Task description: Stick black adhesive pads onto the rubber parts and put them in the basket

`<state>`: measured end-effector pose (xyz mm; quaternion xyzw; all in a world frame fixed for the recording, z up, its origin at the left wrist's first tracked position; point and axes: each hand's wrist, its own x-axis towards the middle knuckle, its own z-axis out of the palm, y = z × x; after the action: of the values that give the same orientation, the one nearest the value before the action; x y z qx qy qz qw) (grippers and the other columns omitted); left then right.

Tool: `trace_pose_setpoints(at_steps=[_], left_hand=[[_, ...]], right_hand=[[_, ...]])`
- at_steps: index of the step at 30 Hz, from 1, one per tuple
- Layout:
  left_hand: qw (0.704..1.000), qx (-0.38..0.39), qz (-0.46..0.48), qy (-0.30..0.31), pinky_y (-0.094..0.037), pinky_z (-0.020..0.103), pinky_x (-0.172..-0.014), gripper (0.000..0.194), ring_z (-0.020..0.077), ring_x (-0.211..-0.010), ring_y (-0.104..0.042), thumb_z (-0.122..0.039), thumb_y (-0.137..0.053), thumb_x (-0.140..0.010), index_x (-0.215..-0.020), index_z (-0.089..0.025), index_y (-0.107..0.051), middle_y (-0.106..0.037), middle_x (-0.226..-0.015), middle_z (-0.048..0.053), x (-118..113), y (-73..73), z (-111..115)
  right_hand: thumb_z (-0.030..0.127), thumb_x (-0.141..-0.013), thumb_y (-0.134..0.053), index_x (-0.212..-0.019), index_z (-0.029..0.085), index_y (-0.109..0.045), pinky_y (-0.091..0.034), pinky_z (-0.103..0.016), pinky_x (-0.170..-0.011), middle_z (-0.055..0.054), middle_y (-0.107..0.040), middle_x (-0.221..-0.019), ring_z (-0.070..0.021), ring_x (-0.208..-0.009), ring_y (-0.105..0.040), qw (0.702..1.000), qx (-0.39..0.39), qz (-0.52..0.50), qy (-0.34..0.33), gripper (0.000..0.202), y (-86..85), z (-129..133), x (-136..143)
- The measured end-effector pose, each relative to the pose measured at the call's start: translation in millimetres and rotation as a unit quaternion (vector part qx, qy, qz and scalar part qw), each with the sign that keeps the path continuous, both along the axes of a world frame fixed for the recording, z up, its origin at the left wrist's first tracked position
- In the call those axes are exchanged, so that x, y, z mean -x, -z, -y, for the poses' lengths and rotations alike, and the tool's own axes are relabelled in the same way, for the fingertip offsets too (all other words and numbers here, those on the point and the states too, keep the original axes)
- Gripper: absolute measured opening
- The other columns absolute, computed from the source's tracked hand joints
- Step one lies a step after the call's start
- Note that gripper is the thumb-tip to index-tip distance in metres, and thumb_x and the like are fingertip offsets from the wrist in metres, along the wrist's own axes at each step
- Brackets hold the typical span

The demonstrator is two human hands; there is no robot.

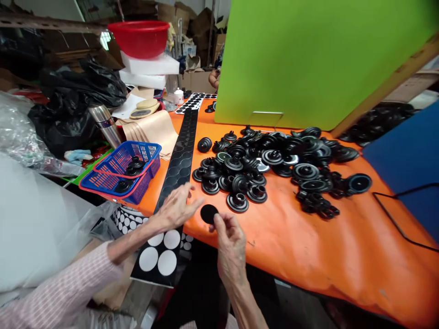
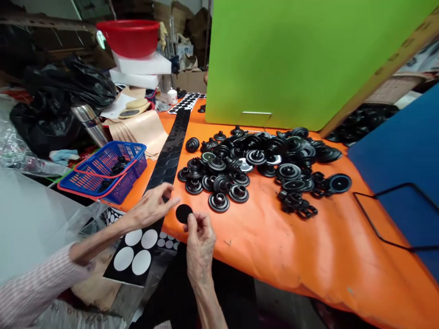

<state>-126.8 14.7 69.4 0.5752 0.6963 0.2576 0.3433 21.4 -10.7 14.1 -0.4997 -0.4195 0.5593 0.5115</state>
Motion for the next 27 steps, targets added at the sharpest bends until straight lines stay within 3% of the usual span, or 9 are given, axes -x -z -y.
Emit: trace_pose_setpoints(at_steps=[4,9,12,16,18,21,23,25,27], left_hand=[[0.988,-0.084,-0.132,-0.012,-0.04,0.042,-0.085,0.029,0.0312,-0.096,-0.059,-0.046,-0.061,-0.079,-0.086,-0.018,-0.058,-0.063,-0.095,0.011,-27,19.1,-48],[0.985,-0.148,-0.079,-0.047,-0.034,0.043,-0.1,0.027,0.0295,-0.115,-0.051,-0.021,-0.065,-0.076,-0.099,-0.019,-0.053,-0.059,-0.112,0.013,-40,49.0,-76],[0.989,-0.136,-0.034,-0.052,-0.036,0.042,-0.101,0.021,0.0257,-0.11,-0.054,-0.017,-0.061,-0.076,-0.095,-0.019,-0.053,-0.06,-0.107,0.009,-33,48.5,-76],[0.994,-0.049,0.085,-0.057,-0.051,0.038,-0.077,0.013,0.0183,-0.076,-0.062,-0.022,-0.054,-0.082,-0.094,-0.019,-0.052,-0.062,-0.083,0.004,-15,30.4,-54],[0.961,0.041,0.263,-0.072,-0.053,0.034,-0.068,0.011,0.0147,-0.067,-0.061,-0.022,-0.054,-0.082,-0.093,-0.019,-0.053,-0.061,-0.078,0.002,-7,21.8,-35],[0.832,0.142,0.518,-0.141,-0.052,0.03,-0.064,0.011,0.0152,-0.07,-0.061,-0.023,-0.06,-0.081,-0.089,-0.017,-0.056,-0.061,-0.08,0.003,0,15.6,-4],[0.778,0.16,0.581,-0.178,-0.052,0.032,-0.063,0.017,0.0183,-0.075,-0.062,-0.029,-0.063,-0.081,-0.088,-0.014,-0.059,-0.063,-0.084,0.007,2,15.6,13],[0.757,0.161,0.605,-0.187,-0.052,0.034,-0.065,0.017,0.0193,-0.079,-0.062,-0.027,-0.066,-0.079,-0.088,-0.014,-0.06,-0.064,-0.09,0.009,2,16.8,27],[0.769,0.144,0.598,-0.174,-0.053,0.033,-0.067,0.014,0.0175,-0.079,-0.061,-0.02,-0.068,-0.077,-0.087,-0.015,-0.061,-0.065,-0.093,0.008,2,17.6,38]], right_hand=[[0.048,-0.078,-0.064,-0.078,0.02,-0.057,-0.046,-0.026,-0.065,0.002,-0.054,-0.07,-0.0123,-0.063,-0.051,1.0,-0.003,0.011,0.0,0.029,-0.8,-3,-25],[0.05,-0.077,-0.064,-0.08,0.021,-0.061,-0.046,-0.028,-0.073,-0.001,-0.057,-0.081,-0.0161,-0.078,-0.055,0.998,0.006,0.052,-0.036,0.029,2.4,8,-46],[0.051,-0.078,-0.062,-0.084,0.021,-0.062,-0.048,-0.029,-0.074,-0.002,-0.06,-0.082,-0.0173,-0.079,-0.058,0.996,0.018,0.052,-0.066,0.031,6.8,10,-50],[0.05,-0.08,-0.061,-0.09,0.021,-0.065,-0.049,-0.031,-0.077,-0.004,-0.064,-0.087,-0.0191,-0.084,-0.059,0.994,-0.01,0.079,-0.075,0.03,12.0,7,-55],[0.047,-0.081,-0.06,-0.09,0.022,-0.065,-0.048,-0.031,-0.079,-0.004,-0.063,-0.09,-0.019,-0.086,-0.059,0.991,-0.04,0.1,-0.077,0.028,11.2,7,-56],[0.042,-0.083,-0.061,-0.103,0.024,-0.062,-0.046,-0.03,-0.074,-0.001,-0.06,-0.081,-0.0157,-0.077,-0.056,0.989,-0.068,0.096,-0.084,0.027,3.2,9,-52],[0.04,-0.081,-0.065,-0.106,0.025,-0.057,-0.046,-0.027,-0.068,0.002,-0.057,-0.075,-0.0138,-0.07,-0.054,0.993,-0.062,0.055,-0.086,0.031,-4.8,10,-46],[0.042,-0.079,-0.067,-0.095,0.023,-0.058,-0.044,-0.025,-0.064,0.002,-0.056,-0.073,-0.0127,-0.067,-0.052,0.994,-0.029,0.01,-0.102,0.026,-11.7,11,-40],[0.045,-0.078,-0.068,-0.079,0.021,-0.058,-0.043,-0.024,-0.064,0.002,-0.055,-0.072,-0.0117,-0.067,-0.051,0.993,0.014,-0.018,-0.119,0.026,-15.4,12,-34]])
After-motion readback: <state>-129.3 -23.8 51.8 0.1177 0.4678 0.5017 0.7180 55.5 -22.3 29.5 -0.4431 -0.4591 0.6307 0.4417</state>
